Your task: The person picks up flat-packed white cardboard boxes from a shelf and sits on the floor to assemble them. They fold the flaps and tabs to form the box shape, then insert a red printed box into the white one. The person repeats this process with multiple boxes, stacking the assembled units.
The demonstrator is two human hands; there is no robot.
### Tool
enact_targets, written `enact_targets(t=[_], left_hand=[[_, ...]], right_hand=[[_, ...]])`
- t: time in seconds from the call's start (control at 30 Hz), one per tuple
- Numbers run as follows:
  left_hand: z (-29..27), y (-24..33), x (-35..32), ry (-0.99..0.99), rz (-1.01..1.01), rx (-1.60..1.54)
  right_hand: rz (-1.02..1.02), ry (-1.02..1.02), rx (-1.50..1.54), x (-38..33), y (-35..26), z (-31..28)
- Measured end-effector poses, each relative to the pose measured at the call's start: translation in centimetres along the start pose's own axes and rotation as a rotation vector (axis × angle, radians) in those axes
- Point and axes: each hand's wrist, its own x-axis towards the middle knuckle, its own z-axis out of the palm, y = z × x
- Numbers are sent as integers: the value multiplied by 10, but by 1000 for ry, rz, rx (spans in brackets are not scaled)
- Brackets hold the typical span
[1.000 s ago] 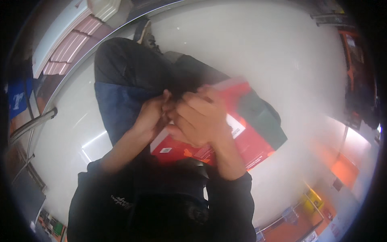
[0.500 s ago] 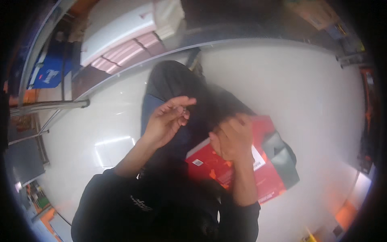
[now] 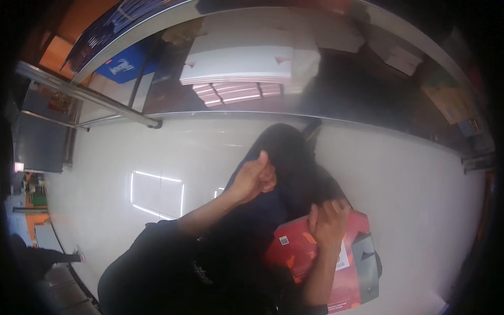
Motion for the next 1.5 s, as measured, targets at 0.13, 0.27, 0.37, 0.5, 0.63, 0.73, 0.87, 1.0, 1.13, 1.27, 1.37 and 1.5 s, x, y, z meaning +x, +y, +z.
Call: enact_targets(t=[0.13, 0.27, 0.37, 0.5, 0.63, 0.73, 0.87, 1.0, 1.13, 1.27, 1.37, 1.5], left_hand=[[-1, 2, -4, -95, 62, -28], [-8, -9, -3, -189, 134, 119], [-5, -5, -6, -189, 177, 195], [-28, -3, -10, -183, 226, 85], [-96, 57, -24, 74, 313, 494], [-146, 121, -34, 543, 452, 912], [-249, 213, -41, 1095, 942, 1353], [-313, 262, -35, 1186, 925, 1662], [-328, 261, -15, 1108, 749, 1838], [-330, 254, -5, 1078, 719, 1777], [-325, 257, -2, 1072, 622, 1658], [-325, 271, 10, 1041, 529, 1665]], right_hand=[[-3, -19, 17, 2, -3, 2], [-16, -27, -12, 1, -1, 6], [-26, -27, -11, 2, 0, 7], [-38, -33, -16, 1, 0, 13], [14, -93, -14, -4, 3, 13], [28, -134, -33, -5, 5, 14], [23, -143, -51, 0, 1, 11], [39, -161, -4, 2, 2, 20], [54, -185, -12, 1, 3, 17], [48, -182, -15, 7, 0, 17], [48, -170, -17, 7, 0, 19], [77, -184, -13, 4, 3, 17]])
